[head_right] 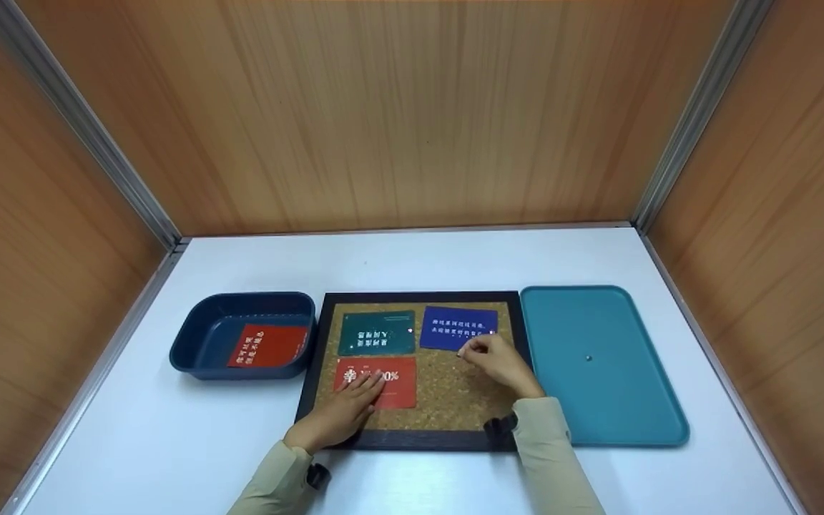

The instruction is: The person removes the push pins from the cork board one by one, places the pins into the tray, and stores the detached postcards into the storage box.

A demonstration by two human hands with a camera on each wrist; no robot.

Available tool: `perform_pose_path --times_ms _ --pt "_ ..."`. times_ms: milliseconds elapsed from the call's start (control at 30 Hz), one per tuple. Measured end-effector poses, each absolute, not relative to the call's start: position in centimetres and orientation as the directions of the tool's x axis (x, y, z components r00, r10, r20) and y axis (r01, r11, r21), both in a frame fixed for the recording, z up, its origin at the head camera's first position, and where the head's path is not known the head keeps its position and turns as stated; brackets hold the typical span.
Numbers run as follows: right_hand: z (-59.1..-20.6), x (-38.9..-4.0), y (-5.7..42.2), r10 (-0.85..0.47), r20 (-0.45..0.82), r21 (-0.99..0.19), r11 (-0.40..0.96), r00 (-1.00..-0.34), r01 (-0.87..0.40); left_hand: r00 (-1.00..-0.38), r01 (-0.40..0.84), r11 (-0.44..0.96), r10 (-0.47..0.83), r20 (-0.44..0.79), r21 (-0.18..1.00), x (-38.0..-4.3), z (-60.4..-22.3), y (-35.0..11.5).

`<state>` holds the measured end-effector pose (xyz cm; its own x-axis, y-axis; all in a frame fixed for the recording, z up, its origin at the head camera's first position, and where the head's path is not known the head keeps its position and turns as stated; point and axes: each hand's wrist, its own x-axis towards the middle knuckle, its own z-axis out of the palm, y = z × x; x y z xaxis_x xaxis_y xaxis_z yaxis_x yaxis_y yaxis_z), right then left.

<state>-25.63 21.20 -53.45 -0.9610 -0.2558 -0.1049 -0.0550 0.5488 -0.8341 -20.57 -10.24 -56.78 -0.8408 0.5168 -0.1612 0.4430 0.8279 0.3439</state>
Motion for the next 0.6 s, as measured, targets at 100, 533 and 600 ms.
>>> perform_pose_path --times_ms 100,533,600 --pt "-52.9 -25.3 21.8 -0.23 -0.103 -0.851 0.524 -0.968 -0.034 -0.842 0.44 0.828 0.515 -0.162 0.347 -20.5 -56.7 -10.2" --pt "-52.7 -25.0 25.9 -0.134 -0.155 -0.855 0.514 -0.979 0.065 -0.842 0.437 0.831 0.513 -0.166 0.344 -20.7 -56.8 -10.2" --pt "-52.6 -24.8 26.4 -0.123 -0.156 -0.855 0.514 -0.98 0.072 -0.842 0.444 0.832 0.515 -0.163 0.333 -20.7 -56.8 -10.2"
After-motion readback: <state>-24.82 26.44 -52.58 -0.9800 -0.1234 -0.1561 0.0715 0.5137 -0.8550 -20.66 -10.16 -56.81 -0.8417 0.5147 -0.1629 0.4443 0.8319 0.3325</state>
